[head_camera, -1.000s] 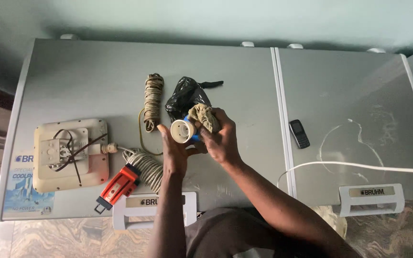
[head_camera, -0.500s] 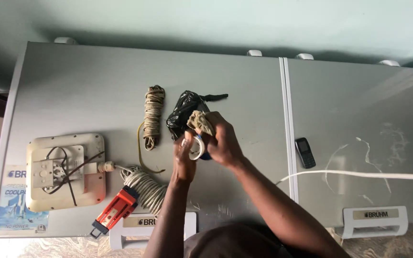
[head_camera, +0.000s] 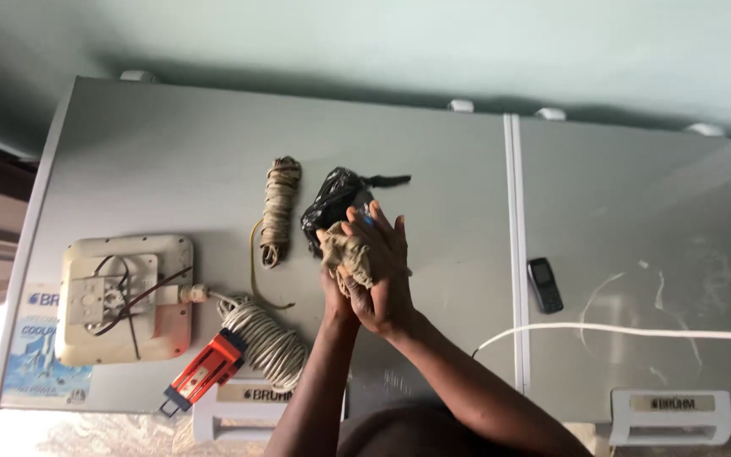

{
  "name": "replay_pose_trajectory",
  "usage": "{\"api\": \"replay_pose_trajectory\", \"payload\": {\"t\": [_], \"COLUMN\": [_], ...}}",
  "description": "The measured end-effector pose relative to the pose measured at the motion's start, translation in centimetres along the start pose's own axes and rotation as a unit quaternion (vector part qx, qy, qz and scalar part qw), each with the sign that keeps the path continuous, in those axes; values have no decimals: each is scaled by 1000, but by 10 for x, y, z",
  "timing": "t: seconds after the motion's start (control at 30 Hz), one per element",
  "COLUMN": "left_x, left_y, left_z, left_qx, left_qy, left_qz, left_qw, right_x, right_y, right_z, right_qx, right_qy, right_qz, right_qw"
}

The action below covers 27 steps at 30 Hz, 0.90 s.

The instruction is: The person wipes a small blue and white electrical component with a cloth on top of a freezer. They rotate the part to clean different sides and then place it on a sack on the floor.

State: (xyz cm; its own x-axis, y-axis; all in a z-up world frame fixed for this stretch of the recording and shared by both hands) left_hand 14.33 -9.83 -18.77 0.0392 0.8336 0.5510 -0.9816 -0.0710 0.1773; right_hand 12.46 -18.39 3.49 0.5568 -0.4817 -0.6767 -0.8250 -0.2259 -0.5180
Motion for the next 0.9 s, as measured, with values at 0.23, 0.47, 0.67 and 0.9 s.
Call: {"api": "replay_pose_trajectory", "payload": {"t": [0.23,0.47,0.67,0.9], "left_x": [39,55,64,54], "left_y": [24,33,34,32], "left_z": [40,70,92,65], "left_qx": [-19,34,51,17], "left_qy": [-174,-329,-12,-153], "left_qz": [34,-51,-128,-78], "left_qw": [984,942,990,985], "right_x": [58,87,17,23], "right_y": [-28,-33,-30,-17], "right_z": [-4,-6,-40,-29], "right_qx": [-25,-118,6,-33], "right_qy": [-121,-200,-154,-43], "right_qz": [142,306,91,-22], "right_qw": [982,923,984,998]}}
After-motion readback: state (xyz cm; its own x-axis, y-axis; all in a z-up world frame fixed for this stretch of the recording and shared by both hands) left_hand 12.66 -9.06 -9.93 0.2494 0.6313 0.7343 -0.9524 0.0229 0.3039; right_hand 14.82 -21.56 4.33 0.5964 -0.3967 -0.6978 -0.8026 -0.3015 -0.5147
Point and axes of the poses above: each hand's wrist, its own y-axis away from the middle knuckle, its own z-axis out of the palm, x = y × z, the point moved 4 cm from there along -y, towards the middle knuckle
